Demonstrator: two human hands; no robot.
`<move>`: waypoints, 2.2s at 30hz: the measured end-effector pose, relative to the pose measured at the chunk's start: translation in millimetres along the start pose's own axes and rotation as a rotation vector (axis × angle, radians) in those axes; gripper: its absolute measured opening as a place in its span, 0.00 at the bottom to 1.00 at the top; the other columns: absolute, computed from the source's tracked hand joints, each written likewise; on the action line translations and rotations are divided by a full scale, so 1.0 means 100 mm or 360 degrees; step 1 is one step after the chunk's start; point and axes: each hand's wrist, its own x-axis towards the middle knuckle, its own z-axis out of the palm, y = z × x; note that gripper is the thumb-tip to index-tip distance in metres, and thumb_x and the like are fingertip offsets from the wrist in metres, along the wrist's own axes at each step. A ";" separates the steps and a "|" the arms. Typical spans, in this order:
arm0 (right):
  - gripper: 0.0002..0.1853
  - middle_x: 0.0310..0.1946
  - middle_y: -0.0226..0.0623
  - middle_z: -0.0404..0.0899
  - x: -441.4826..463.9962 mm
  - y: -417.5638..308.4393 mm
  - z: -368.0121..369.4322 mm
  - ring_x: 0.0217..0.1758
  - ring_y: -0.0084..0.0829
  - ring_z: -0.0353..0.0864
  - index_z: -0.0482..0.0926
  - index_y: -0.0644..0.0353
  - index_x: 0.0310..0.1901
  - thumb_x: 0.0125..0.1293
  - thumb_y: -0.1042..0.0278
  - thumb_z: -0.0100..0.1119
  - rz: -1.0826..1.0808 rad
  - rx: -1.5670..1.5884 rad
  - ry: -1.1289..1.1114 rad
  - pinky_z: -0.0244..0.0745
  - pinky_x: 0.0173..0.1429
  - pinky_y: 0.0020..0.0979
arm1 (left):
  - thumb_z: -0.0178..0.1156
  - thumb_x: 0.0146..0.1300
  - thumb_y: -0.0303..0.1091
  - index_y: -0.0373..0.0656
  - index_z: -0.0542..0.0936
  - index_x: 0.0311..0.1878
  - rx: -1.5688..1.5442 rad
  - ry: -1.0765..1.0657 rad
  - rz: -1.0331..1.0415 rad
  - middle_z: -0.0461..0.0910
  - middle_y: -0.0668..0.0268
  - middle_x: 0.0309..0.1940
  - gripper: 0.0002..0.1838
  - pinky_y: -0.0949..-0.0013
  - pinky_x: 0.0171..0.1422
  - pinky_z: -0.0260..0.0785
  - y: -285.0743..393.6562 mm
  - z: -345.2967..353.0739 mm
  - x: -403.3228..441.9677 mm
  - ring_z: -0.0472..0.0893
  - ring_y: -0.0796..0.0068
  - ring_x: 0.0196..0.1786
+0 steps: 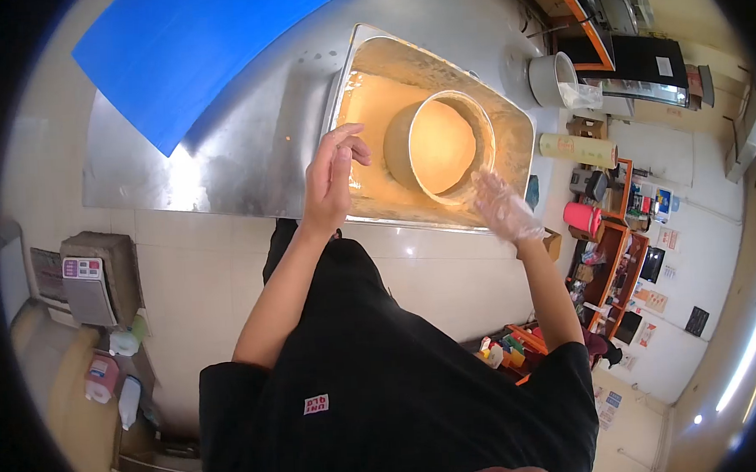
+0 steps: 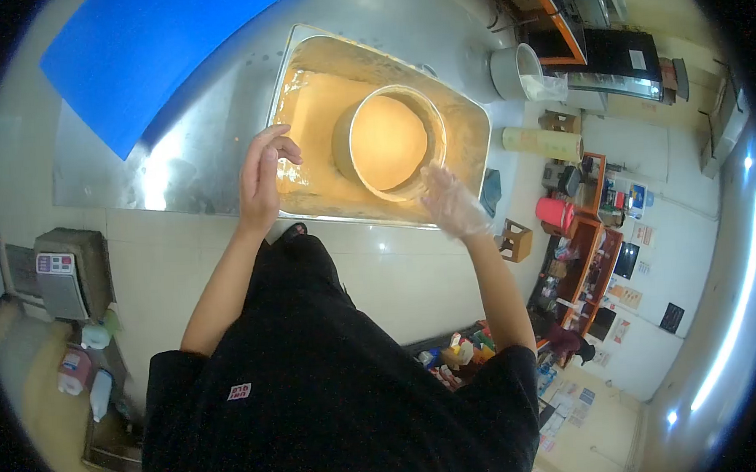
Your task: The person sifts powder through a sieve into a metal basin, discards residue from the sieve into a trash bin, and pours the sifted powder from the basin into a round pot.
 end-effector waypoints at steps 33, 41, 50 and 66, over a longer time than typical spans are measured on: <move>0.35 0.68 0.51 0.71 0.58 -1.09 -0.45 0.65 0.49 0.76 0.62 0.57 0.74 0.78 0.38 0.33 0.0533 0.1186 -0.0084 0.64 0.71 0.42 | 0.41 0.79 0.35 0.34 0.74 0.61 0.0059 0.0072 0.0014 0.79 0.61 0.38 0.18 0.68 0.55 0.70 -0.01 0.02 0.01 0.79 0.73 0.43; 0.36 0.68 0.47 0.72 1.15 -1.07 -0.72 0.71 0.42 0.72 0.64 0.64 0.72 0.76 0.41 0.45 0.0573 0.2532 0.0485 0.61 0.75 0.38 | 0.41 0.79 0.35 0.34 0.74 0.60 0.0132 0.0020 0.0002 0.78 0.62 0.38 0.18 0.69 0.54 0.71 0.03 0.04 0.01 0.79 0.73 0.42; 0.22 0.52 0.48 0.85 0.88 0.06 -0.16 0.57 0.37 0.83 0.80 0.68 0.58 0.73 0.57 0.58 0.0638 0.1743 0.1067 0.73 0.64 0.33 | 0.47 0.78 0.32 0.35 0.74 0.60 0.0170 0.0000 -0.0011 0.77 0.63 0.38 0.15 0.69 0.53 0.71 -0.10 0.07 0.02 0.78 0.75 0.42; 0.50 0.77 0.65 0.47 1.10 0.46 -0.52 0.81 0.60 0.47 0.51 0.57 0.78 0.62 0.46 0.66 0.0387 0.0258 0.0663 0.53 0.80 0.44 | 0.44 0.77 0.28 0.35 0.73 0.61 0.0211 0.0247 0.0031 0.77 0.62 0.41 0.15 0.68 0.56 0.71 -0.09 0.16 -0.02 0.77 0.75 0.44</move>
